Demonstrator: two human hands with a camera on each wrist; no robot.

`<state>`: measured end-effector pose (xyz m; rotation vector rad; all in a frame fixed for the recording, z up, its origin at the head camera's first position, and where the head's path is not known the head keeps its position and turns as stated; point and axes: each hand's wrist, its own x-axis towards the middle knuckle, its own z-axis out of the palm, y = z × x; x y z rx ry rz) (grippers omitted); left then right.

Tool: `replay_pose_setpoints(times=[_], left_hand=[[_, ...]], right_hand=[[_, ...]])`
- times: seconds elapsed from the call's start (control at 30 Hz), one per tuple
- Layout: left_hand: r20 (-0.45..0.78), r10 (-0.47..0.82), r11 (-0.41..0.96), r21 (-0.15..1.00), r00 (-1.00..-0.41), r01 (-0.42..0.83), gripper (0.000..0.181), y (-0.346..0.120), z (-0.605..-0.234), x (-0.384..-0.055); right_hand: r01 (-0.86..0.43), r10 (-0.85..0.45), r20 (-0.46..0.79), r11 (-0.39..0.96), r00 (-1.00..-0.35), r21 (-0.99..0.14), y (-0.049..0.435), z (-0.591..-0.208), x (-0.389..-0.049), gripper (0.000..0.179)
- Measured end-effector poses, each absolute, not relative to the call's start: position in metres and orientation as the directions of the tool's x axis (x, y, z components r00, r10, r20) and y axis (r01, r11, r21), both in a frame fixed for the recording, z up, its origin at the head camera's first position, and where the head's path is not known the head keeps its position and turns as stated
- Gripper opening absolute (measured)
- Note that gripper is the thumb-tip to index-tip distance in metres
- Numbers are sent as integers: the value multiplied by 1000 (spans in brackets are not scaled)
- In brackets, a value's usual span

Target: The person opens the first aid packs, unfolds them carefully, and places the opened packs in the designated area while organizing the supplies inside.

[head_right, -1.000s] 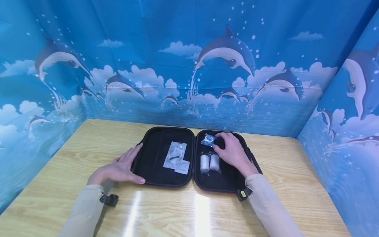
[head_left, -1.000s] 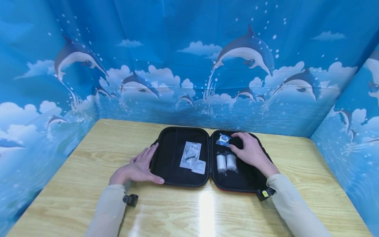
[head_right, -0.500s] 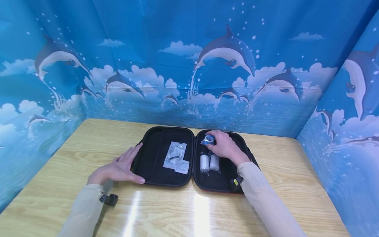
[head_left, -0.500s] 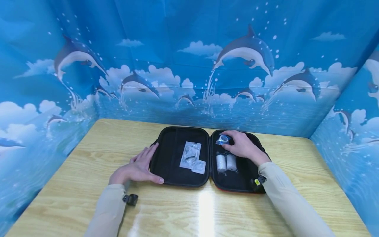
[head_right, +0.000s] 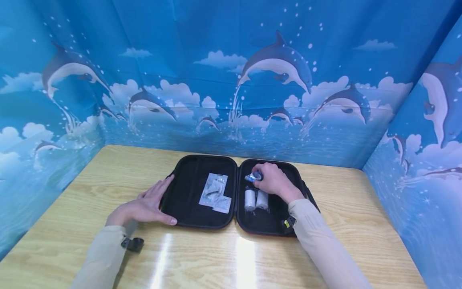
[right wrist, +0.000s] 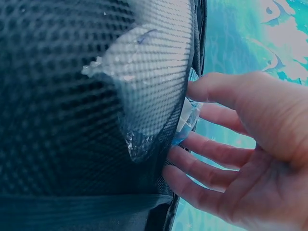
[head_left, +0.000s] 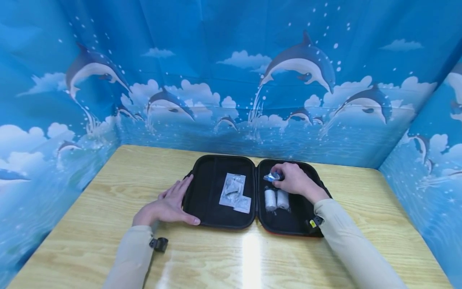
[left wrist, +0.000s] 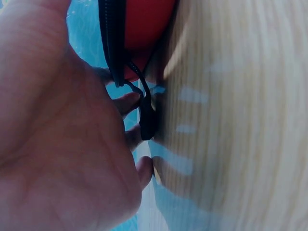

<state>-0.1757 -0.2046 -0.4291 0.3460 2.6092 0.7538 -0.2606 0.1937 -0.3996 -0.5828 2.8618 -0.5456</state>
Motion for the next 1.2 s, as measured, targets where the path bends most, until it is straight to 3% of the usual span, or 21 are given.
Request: replay_pose_setpoints(times=[0.33, 0.63, 0.93, 1.2], left_hand=[[-294, 342, 828, 543, -893, 138, 142, -205, -433, -175], [-273, 340, 825, 547, -900, 145, 143, -208, -439, -176], [-301, 342, 831, 539, -890, 137, 141, -204, -429, -176], [-303, 344, 833, 535, -889, 140, 141, -205, -430, -176]], right_hand=[[-335, -379, -25, 843, -925, -420, 199, -400, -252, 30], [-394, -367, 149, 815, -918, -425, 206, -398, -242, 20], [-371, -278, 262, 819, -924, -438, 228, -399, -230, 25], [-288, -160, 287, 826, -944, -486, 252, -403, -221, 24]])
